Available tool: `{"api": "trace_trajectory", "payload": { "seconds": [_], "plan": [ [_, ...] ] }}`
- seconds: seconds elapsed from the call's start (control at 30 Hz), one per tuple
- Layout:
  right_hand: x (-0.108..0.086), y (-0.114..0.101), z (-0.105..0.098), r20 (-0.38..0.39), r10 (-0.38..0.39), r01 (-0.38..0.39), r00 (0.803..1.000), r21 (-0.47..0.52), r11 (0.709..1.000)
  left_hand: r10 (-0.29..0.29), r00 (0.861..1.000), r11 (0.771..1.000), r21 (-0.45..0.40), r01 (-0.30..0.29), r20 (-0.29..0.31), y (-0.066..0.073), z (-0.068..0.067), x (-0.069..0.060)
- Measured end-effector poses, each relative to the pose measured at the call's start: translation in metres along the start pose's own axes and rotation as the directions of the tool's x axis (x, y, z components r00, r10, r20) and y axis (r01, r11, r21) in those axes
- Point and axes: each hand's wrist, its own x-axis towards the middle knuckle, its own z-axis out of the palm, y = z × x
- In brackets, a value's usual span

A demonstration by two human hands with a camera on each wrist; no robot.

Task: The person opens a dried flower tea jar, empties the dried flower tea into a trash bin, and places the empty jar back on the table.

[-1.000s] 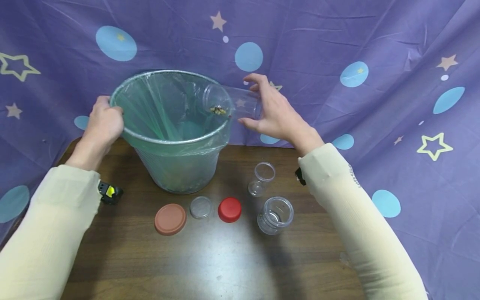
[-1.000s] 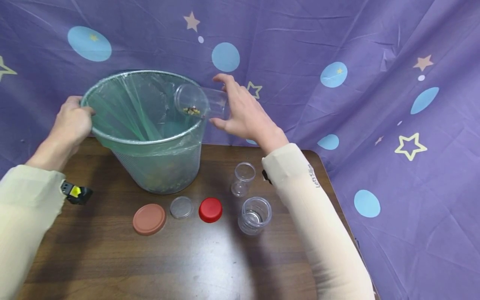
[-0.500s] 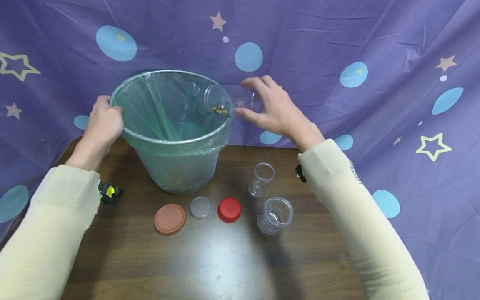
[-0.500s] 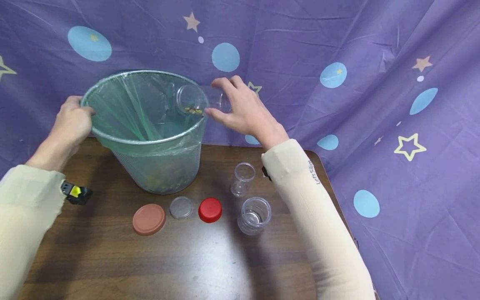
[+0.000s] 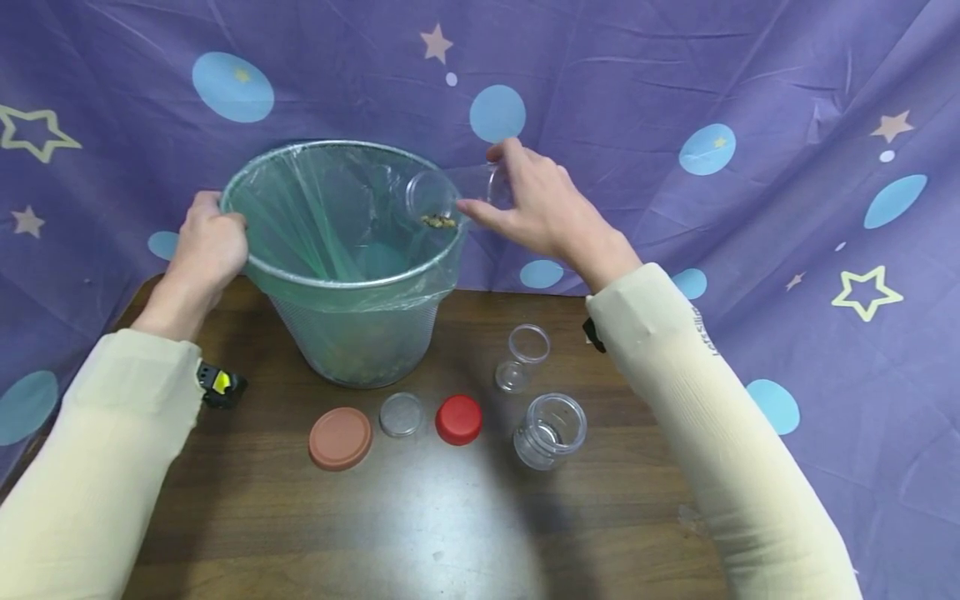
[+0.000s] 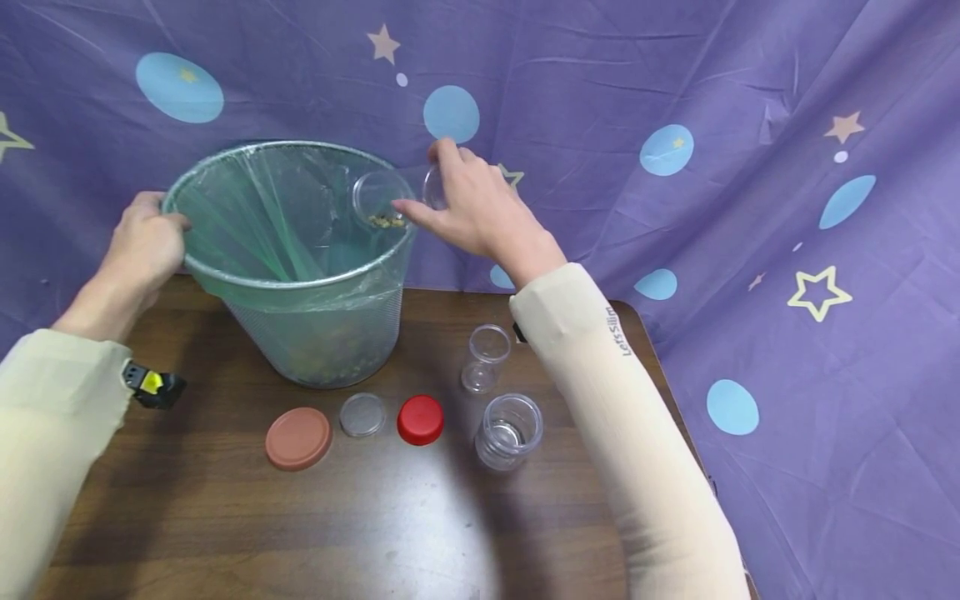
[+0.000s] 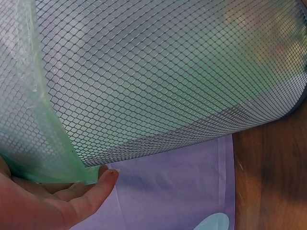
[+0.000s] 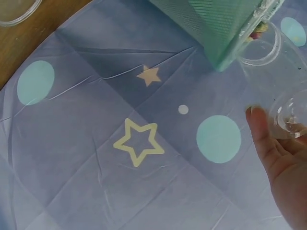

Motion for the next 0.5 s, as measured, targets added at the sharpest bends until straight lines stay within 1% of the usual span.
{"api": "trace_trajectory", "payload": {
  "seconds": [0.13, 0.23, 0.4, 0.5],
  "plan": [
    [0.0005, -0.0039, 0.0006, -0.012, -0.009, 0.009, 1.000, 0.034, 0.999, 0.002, 1.000, 1.000, -0.001, -0.002, -0.003, -0.0002, 0.0003, -0.0001],
    [0.0001, -0.0045, 0.0016, -0.023, -0.039, 0.039, 0.999, 0.024, 0.999, 0.003, 1.000, 1.000, -0.005, -0.003, 0.001, -0.0001, 0.0005, -0.0001],
    [0.0002, -0.0047, 0.0019, -0.069, -0.129, 0.127, 0.989, -0.026, 0.992, 0.006, 1.000, 1.000, -0.007, -0.006, 0.003, 0.0003, 0.0004, -0.0001],
    [0.0009, -0.0060, 0.0030, -0.096, -0.209, 0.205, 0.973, -0.044, 0.978, 0.006, 1.000, 1.000, -0.003, -0.006, 0.000, 0.0001, 0.0002, -0.0002]
  ]
}}
